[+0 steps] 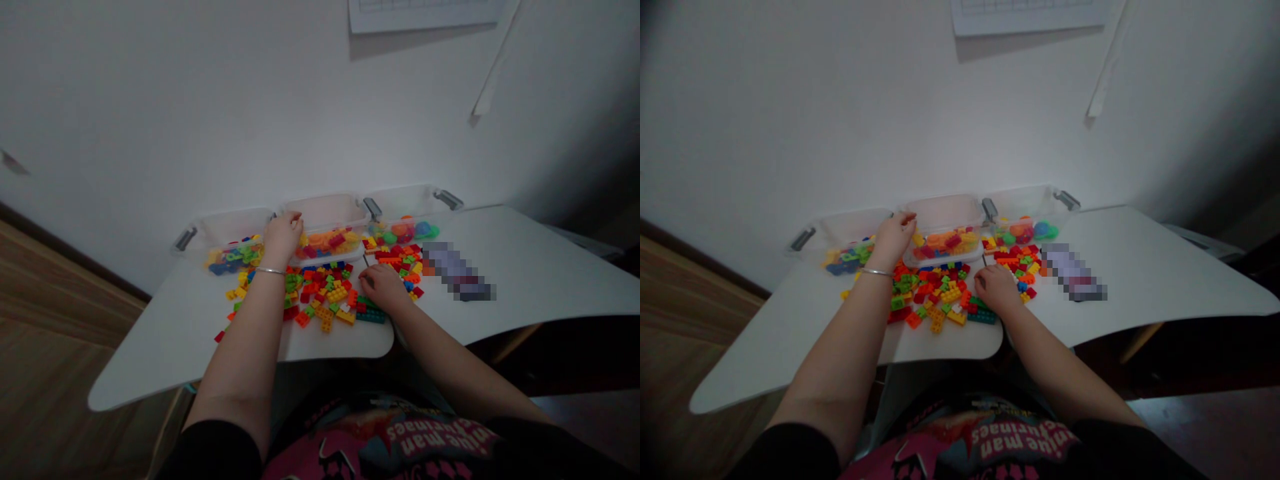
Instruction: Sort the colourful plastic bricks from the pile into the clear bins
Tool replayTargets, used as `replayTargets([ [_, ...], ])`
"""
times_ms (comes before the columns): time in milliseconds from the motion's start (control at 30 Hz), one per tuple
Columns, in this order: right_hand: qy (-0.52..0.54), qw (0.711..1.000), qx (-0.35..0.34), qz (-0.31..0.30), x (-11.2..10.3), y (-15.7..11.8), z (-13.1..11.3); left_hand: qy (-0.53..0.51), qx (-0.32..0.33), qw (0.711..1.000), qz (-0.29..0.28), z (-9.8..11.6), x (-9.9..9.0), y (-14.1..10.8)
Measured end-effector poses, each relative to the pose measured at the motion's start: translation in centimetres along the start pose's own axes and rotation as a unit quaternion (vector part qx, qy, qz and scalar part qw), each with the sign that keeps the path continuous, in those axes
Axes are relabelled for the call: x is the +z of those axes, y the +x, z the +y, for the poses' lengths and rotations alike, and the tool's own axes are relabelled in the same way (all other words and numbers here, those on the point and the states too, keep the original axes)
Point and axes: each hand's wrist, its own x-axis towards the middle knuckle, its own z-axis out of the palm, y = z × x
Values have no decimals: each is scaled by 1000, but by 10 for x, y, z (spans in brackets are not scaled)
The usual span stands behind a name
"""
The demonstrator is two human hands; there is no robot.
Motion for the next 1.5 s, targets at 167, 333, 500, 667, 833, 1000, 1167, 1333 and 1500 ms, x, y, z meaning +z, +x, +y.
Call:
replayTargets([
  [167, 1, 1000, -5, 0, 1, 0, 1, -21, 34, 998, 46, -1, 1, -8],
  [333, 3, 1000, -5, 0, 1, 0, 1, -11, 49, 988, 148, 9, -7, -49],
  [500, 3, 1000, -2, -2, 0, 0, 0, 76, 77, 990, 92, 15, -5, -100],
  [667, 3, 1000, -2, -4, -1, -1, -1, 128, 87, 988, -14, 6, 11, -121],
  [833, 6, 1000, -2, 0, -2, -1, -1, 132, 93, 985, -57, 3, 21, -125],
  [1000, 3, 1000, 1, 1, -1, -1, -2, 133, 104, 985, -38, 13, 25, -130],
  [1167, 0, 1000, -1, -5, 0, -1, -1, 140, 96, 985, -25, 15, 27, -131],
  [1333, -2, 1000, -2, -9, -1, -1, -2, 139, 84, 986, -33, 10, 31, -130],
  [1500, 2, 1000, 2, -10, -1, -1, -2, 133, 86, 987, -28, 8, 33, -129],
])
